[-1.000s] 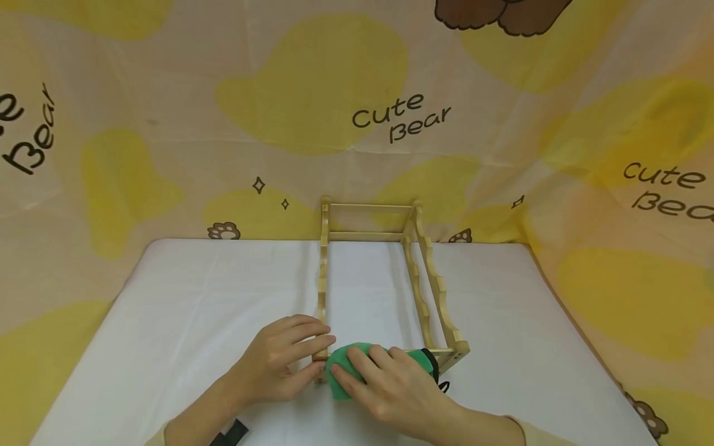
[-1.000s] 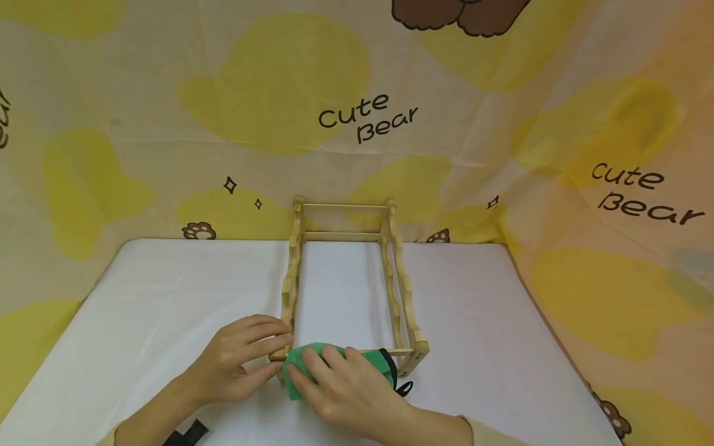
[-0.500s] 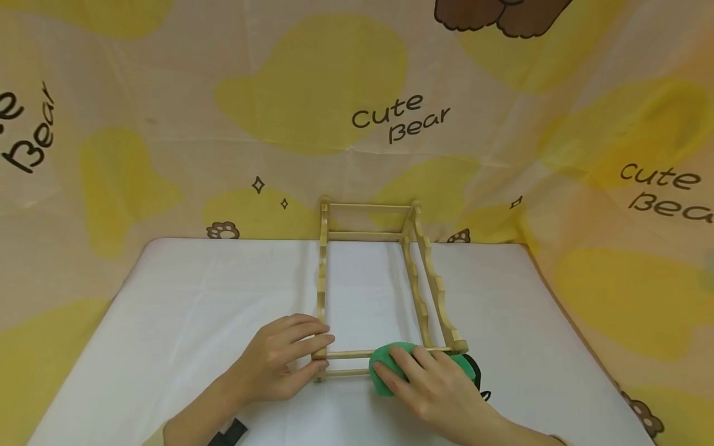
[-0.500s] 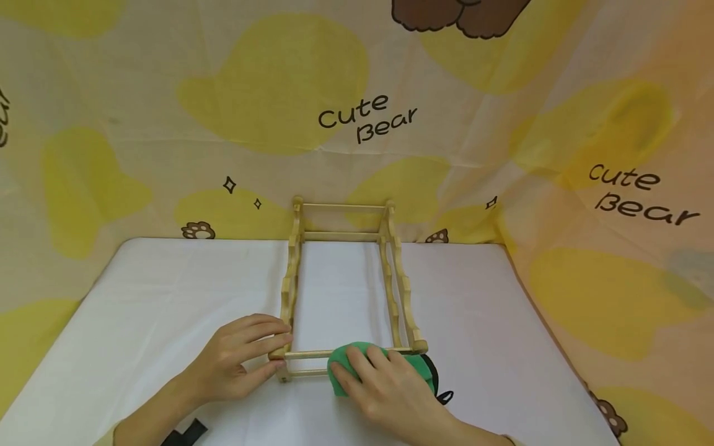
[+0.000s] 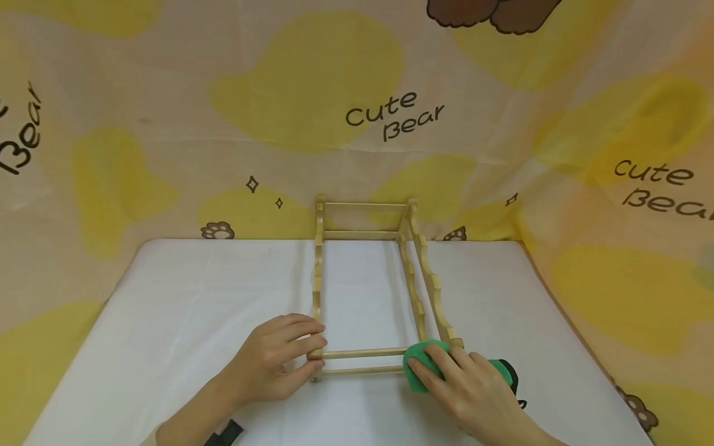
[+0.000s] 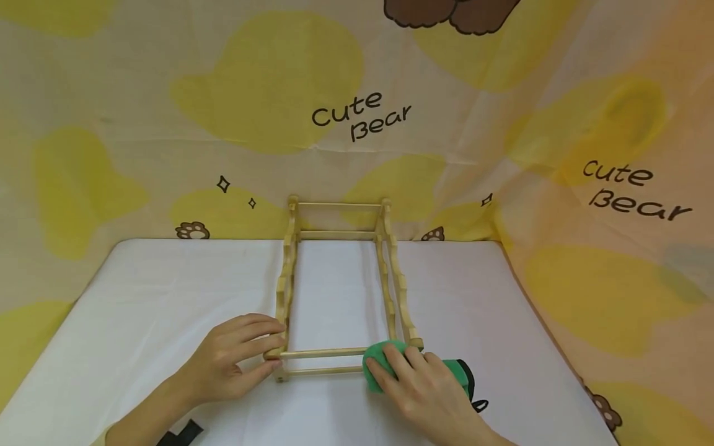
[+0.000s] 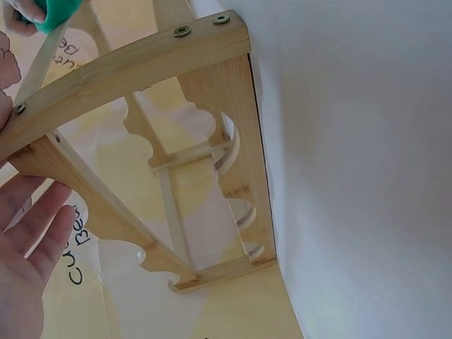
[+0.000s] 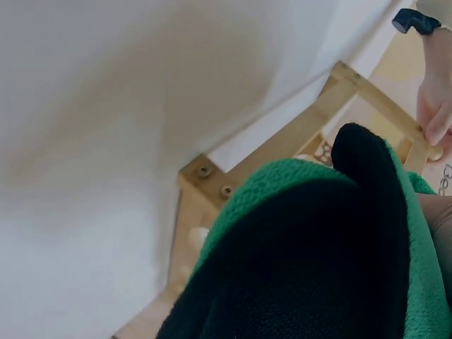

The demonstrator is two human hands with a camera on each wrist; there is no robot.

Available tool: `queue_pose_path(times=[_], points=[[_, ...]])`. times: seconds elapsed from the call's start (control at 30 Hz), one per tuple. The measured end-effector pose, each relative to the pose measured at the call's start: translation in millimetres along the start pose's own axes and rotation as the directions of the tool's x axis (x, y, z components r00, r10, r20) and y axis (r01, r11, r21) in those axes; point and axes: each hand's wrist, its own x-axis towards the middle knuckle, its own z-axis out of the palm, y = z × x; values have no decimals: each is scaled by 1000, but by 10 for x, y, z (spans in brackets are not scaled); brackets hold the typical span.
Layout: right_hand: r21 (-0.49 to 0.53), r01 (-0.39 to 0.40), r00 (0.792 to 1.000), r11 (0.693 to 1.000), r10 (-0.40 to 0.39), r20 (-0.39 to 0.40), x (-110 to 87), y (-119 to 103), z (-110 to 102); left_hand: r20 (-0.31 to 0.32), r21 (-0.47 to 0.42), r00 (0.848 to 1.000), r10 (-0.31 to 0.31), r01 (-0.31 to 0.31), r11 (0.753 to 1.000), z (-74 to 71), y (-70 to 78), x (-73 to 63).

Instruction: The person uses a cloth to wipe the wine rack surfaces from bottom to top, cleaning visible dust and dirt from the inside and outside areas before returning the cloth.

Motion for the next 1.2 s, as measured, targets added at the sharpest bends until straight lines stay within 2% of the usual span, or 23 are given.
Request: queue_pose_path(times=[0.2, 0.37, 0.7, 1.03, 1.2], points=[[25, -13, 999, 1000, 14, -32, -127, 89, -29, 7, 10, 1000, 4, -4, 1000, -21, 4, 1], [54, 6, 996, 999, -1, -90, -193, 167, -57, 19, 19, 1000, -4, 4, 1000, -39, 19, -7], [46, 24, 979, 999, -14, -202, -294, 331, -130, 47, 40, 998, -31, 30, 999, -80, 46, 2], [41, 27, 977, 999, -18, -214, -425, 450, -156, 65, 75, 996, -67, 62, 995, -94, 81, -1], [30, 2, 980, 1000, 4, -201, -496, 539, -174, 77, 53, 989, -123, 119, 991, -96, 105, -5]])
